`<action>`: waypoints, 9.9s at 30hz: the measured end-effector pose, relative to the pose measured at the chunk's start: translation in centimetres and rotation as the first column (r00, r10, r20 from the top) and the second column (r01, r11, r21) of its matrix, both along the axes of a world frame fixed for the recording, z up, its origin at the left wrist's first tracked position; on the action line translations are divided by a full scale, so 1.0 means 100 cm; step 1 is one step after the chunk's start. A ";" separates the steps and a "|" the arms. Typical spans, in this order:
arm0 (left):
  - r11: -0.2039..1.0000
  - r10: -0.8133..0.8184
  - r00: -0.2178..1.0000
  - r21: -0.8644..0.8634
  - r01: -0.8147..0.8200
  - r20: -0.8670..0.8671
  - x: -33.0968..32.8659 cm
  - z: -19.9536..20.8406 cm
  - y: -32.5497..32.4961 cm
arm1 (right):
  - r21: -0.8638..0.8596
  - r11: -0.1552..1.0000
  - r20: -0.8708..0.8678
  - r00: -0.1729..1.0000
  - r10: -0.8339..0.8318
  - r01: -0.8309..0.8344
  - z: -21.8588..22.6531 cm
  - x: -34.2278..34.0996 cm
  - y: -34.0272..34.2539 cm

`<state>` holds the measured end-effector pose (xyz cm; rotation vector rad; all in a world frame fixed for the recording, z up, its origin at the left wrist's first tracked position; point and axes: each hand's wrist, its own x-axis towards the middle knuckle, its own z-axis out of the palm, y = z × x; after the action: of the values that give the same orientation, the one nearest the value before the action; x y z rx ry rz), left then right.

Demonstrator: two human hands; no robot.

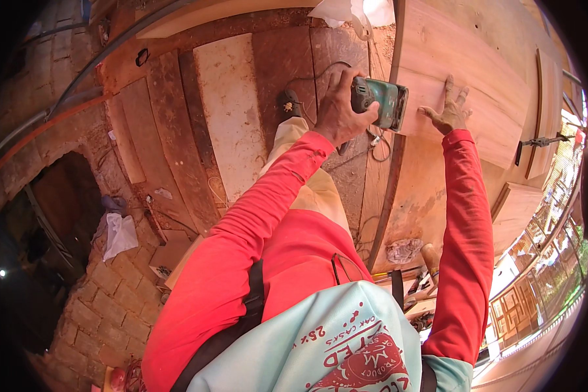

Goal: Using an orbital power sander to smooth the surface of a wooden board.

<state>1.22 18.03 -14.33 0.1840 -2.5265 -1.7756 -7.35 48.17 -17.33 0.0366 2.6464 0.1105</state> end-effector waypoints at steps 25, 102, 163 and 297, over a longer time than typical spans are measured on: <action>0.982 -0.181 0.972 -0.081 0.171 -0.147 -0.015 -0.014 -0.013 | -0.010 1.000 -0.007 1.000 0.012 -0.012 -0.009 0.001 0.010; 0.915 0.240 0.798 0.146 -0.376 0.552 -0.115 -0.018 0.016 | 0.067 0.985 0.124 0.979 -0.164 0.156 0.026 -0.003 -0.026; 0.968 0.228 0.863 -0.204 -0.149 0.450 -0.275 0.009 -0.003 | 0.070 0.968 0.168 0.953 -0.251 0.242 0.048 -0.001 -0.038; 0.996 0.003 0.985 -0.086 0.012 0.173 -0.230 0.002 -0.002 | -0.090 0.991 0.081 0.991 0.104 -0.096 0.026 -0.111 -0.037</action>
<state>-21.75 17.85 -14.16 0.3434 -2.7175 -1.7169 -18.47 44.42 -14.71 -0.1270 2.5646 0.0302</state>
